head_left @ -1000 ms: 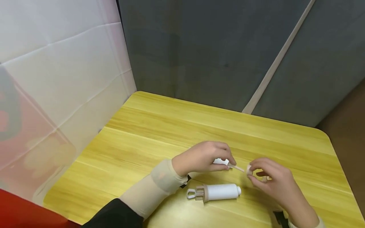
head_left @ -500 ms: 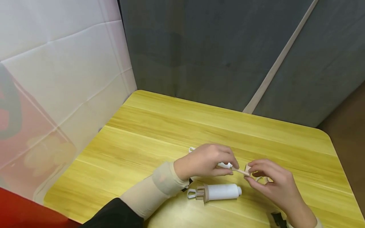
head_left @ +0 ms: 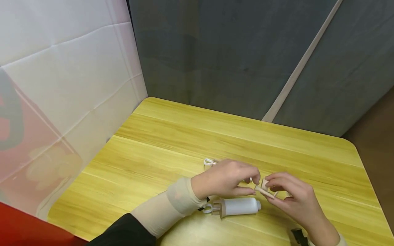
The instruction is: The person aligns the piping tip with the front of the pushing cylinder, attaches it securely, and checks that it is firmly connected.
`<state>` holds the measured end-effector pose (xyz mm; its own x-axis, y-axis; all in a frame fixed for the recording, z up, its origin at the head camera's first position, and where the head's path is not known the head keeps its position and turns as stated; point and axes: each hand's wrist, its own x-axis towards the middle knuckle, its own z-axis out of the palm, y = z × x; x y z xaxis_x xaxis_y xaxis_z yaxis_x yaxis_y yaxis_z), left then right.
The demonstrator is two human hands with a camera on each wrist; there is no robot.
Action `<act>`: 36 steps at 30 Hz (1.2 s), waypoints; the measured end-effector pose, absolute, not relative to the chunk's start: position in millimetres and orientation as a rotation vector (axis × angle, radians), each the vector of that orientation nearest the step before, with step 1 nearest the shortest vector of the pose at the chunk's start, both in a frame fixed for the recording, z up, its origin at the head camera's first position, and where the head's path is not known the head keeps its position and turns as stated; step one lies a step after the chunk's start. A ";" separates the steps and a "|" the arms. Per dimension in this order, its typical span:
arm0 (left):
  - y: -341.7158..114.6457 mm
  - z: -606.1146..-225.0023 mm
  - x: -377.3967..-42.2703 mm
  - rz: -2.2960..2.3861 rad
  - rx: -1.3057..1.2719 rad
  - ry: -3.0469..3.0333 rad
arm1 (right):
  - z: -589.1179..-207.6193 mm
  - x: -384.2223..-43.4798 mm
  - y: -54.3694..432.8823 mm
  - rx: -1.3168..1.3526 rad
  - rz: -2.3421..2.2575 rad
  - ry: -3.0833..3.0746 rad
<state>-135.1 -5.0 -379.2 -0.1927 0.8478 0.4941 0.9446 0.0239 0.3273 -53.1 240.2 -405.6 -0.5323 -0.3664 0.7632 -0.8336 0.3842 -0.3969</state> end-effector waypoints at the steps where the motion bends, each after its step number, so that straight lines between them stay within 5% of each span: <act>1: -5.1 -379.8 -135.1 -0.904 -1.883 -2.123 | -405.2 -53.1 239.9 1.031 1.062 -2.069; 16: -19.0 -373.8 -155.4 -0.869 -1.730 -2.102 | -386.0 -55.7 236.9 0.936 1.025 -1.879; 36: -5.1 -383.5 -139.9 -0.859 -1.860 -2.117 | -399.8 -57.4 231.4 1.075 1.072 -1.916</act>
<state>-139.9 -5.1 -383.5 -0.1914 0.8420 0.5043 0.9554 0.0422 0.2922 -57.4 231.4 -399.8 -0.4250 -0.3278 0.8438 -0.8905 0.3187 -0.3247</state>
